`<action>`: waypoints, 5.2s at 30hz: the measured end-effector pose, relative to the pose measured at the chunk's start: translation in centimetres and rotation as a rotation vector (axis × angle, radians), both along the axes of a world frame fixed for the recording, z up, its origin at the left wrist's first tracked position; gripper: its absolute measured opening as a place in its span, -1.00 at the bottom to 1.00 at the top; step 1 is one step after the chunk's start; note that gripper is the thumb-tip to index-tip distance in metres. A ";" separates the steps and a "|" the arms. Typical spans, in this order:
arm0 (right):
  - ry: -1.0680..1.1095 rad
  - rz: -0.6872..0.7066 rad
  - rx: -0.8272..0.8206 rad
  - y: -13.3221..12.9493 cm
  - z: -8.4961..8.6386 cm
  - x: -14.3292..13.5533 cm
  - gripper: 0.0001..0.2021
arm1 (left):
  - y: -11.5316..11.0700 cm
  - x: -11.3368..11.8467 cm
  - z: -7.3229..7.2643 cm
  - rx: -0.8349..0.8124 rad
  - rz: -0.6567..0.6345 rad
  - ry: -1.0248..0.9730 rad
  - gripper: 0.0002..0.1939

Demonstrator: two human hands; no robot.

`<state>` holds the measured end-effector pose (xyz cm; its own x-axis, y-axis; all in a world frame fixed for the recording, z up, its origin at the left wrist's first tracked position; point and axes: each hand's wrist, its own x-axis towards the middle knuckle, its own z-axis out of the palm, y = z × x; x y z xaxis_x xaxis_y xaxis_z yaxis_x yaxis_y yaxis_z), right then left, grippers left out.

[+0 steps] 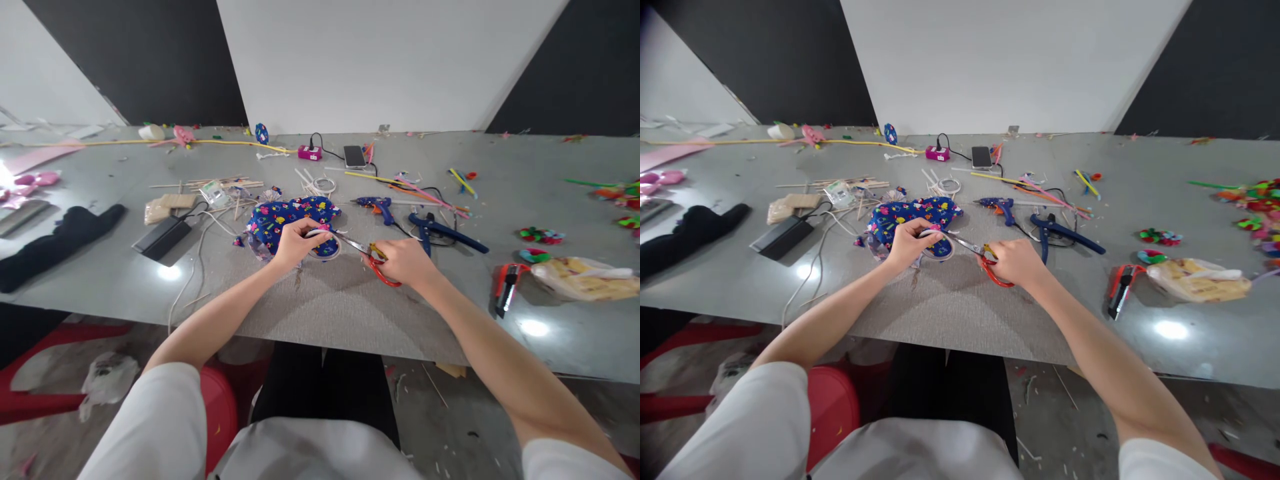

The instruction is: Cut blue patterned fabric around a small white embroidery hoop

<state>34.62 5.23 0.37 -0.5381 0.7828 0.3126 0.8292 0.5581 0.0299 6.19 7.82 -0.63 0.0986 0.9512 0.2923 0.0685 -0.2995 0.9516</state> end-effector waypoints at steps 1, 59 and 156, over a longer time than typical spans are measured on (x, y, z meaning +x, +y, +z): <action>0.001 -0.002 0.002 0.0 0.0 0.0 -0.50 | 0.0 0.0 -0.1 0.002 -0.006 -0.011 -0.62; 0.095 -0.033 -0.028 -0.6 0.0 -0.9 -0.59 | 0.3 0.0 -0.1 -0.109 -0.035 -0.046 -0.59; -0.061 -0.090 -0.047 -0.7 -1.0 -1.2 -0.51 | 0.7 -0.9 -0.2 -0.027 -0.148 0.244 -0.61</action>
<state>33.46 4.53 -0.65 -0.4823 0.8416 0.2431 0.8733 0.4838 0.0578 5.32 8.55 -0.88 0.3010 0.9285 0.2175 0.2542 -0.2979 0.9201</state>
